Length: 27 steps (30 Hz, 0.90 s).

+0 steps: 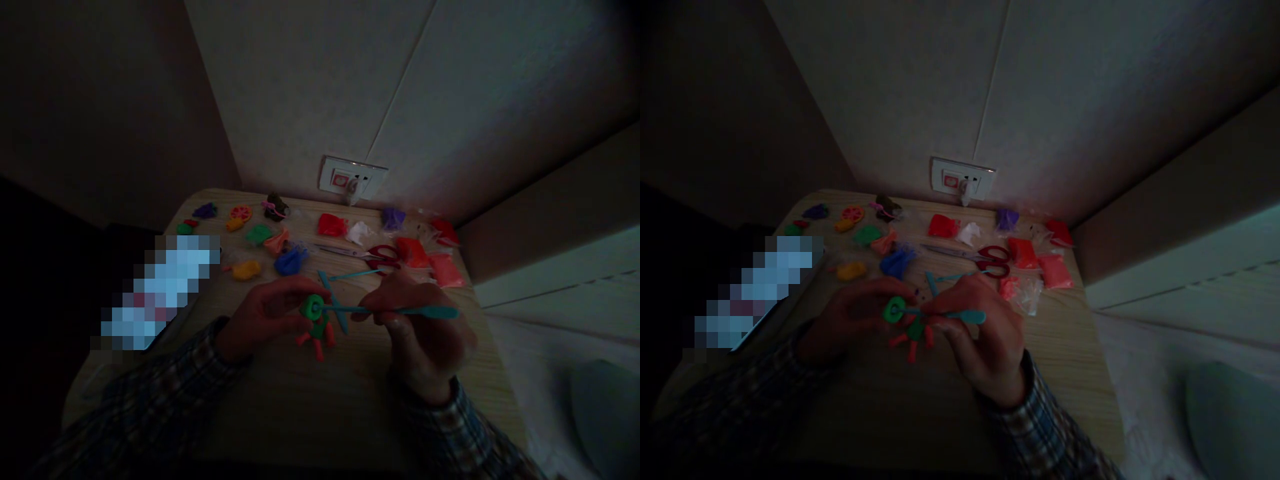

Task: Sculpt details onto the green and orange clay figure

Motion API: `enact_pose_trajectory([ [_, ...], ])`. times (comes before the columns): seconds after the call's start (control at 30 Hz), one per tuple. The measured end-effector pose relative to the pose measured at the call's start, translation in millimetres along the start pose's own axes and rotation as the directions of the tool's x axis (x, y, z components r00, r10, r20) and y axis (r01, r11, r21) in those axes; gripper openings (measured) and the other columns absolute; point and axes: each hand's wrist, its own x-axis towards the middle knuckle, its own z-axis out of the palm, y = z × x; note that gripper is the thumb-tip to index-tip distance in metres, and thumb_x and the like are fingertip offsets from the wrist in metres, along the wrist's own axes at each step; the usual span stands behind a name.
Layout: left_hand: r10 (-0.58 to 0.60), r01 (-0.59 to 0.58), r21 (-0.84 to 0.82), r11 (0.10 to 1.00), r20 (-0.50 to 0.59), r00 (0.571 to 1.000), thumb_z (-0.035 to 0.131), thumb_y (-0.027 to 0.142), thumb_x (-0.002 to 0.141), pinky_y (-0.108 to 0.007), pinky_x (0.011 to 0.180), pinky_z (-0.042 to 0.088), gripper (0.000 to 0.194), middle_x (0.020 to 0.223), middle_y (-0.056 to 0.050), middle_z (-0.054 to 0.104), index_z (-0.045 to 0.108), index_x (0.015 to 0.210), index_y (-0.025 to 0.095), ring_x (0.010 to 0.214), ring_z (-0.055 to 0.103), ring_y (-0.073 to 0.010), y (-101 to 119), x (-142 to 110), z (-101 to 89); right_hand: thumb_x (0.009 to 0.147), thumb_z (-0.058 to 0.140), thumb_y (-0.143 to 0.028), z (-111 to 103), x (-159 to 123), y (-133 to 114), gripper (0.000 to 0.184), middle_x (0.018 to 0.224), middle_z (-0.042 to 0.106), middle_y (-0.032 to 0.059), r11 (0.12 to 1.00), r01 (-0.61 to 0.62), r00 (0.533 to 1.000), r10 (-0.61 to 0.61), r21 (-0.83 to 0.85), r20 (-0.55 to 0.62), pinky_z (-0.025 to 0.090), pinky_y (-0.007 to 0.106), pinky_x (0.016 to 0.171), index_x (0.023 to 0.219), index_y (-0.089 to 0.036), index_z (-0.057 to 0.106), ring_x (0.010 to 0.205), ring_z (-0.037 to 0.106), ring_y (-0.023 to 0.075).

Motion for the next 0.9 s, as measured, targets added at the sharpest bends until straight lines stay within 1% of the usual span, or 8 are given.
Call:
enact_pose_trajectory([
  [0.1,-0.054,0.056,-0.054,0.997,0.033,0.998,0.078,0.024,0.076,-0.029,0.078,0.054,0.030,0.096,-0.007,0.074,0.074,0.106,0.022,0.087,0.071,-0.0208,-0.4,-1.5,1.0,0.095,0.055,-0.034,0.6,1.3,-0.9,0.020,0.069,0.070,0.0024,0.999,-0.018,1.000,0.017,0.029,0.003,0.051,0.034,0.057,0.085,-0.021,0.068,0.059,0.064,0.0181],
  [0.2,-0.057,0.071,-0.137,0.988,0.106,0.993,0.074,0.024,0.081,-0.028,0.067,0.055,0.029,0.092,-0.008,0.074,0.071,0.109,0.020,0.078,0.073,-0.0216,-0.2,-1.6,2.8,0.095,0.055,-0.035,0.2,2.2,-1.5,0.022,0.071,0.070,0.0026,0.998,-0.041,0.999,0.040,0.050,0.011,0.052,0.034,0.058,0.084,-0.021,0.068,0.060,0.065,0.0181],
  [0.3,-0.060,0.086,-0.186,0.979,0.142,0.988,0.072,0.024,0.082,-0.029,0.063,0.055,0.026,0.089,-0.009,0.075,0.070,0.108,0.018,0.076,0.073,-0.0229,1.2,-0.9,4.4,0.095,0.055,-0.035,-1.2,2.3,-1.6,0.021,0.071,0.070,0.0025,0.997,-0.048,0.998,0.046,0.064,0.031,0.052,0.034,0.058,0.085,-0.022,0.068,0.061,0.064,0.0181],
  [0.4,-0.083,0.113,-0.185,0.976,0.160,0.984,0.073,0.024,0.081,-0.029,0.061,0.055,0.027,0.086,-0.010,0.075,0.070,0.107,0.016,0.076,0.073,-0.0240,3.1,-0.4,5.0,0.095,0.056,-0.034,-1.5,2.3,-1.3,0.020,0.070,0.070,0.0024,0.997,-0.056,0.998,0.055,0.054,0.018,0.051,0.034,0.057,0.085,-0.022,0.068,0.060,0.064,0.0181],
  [0.5,-0.104,0.135,-0.178,0.975,0.172,0.980,0.074,0.024,0.080,-0.028,0.060,0.054,0.027,0.085,-0.011,0.076,0.071,0.106,0.016,0.072,0.073,-0.0227,4.1,-0.2,4.5,0.094,0.056,-0.034,0.0,2.2,-1.1,0.020,0.068,0.069,0.0022,0.997,-0.048,0.999,0.049,0.055,-0.019,0.050,0.033,0.055,0.084,-0.021,0.068,0.058,0.063,0.0174],
  [0.63,-0.120,0.163,-0.210,0.964,0.203,0.972,0.074,0.024,0.080,-0.027,0.061,0.054,0.026,0.086,-0.009,0.076,0.071,0.104,0.017,0.074,0.072,-0.0214,3.2,-0.5,3.4,0.095,0.056,-0.032,1.6,1.4,-1.7,0.018,0.067,0.069,0.0013,0.994,-0.044,0.998,0.048,0.101,-0.037,0.048,0.032,0.054,0.085,-0.022,0.067,0.057,0.062,0.0164],
  [0.77,-0.149,0.213,-0.266,0.940,0.241,0.959,0.076,0.023,0.079,-0.027,0.065,0.056,0.027,0.087,-0.008,0.075,0.071,0.105,0.017,0.077,0.072,-0.0198,0.5,-1.2,2.5,0.095,0.055,-0.031,0.8,0.9,-3.5,0.019,0.066,0.068,0.0010,0.991,-0.056,0.998,0.054,0.118,0.024,0.047,0.031,0.055,0.084,-0.021,0.067,0.058,0.062,0.0167],
  [0.9,-0.172,0.247,-0.289,0.925,0.260,0.950,0.076,0.022,0.079,-0.030,0.069,0.058,0.028,0.089,-0.009,0.075,0.071,0.105,0.016,0.080,0.072,-0.0209,-2.0,-2.6,1.4,0.095,0.056,-0.031,-0.4,2.0,-4.9,0.020,0.066,0.068,0.0014,0.988,-0.079,0.995,0.071,0.132,0.063,0.046,0.032,0.056,0.082,-0.021,0.067,0.058,0.060,0.0163],
])
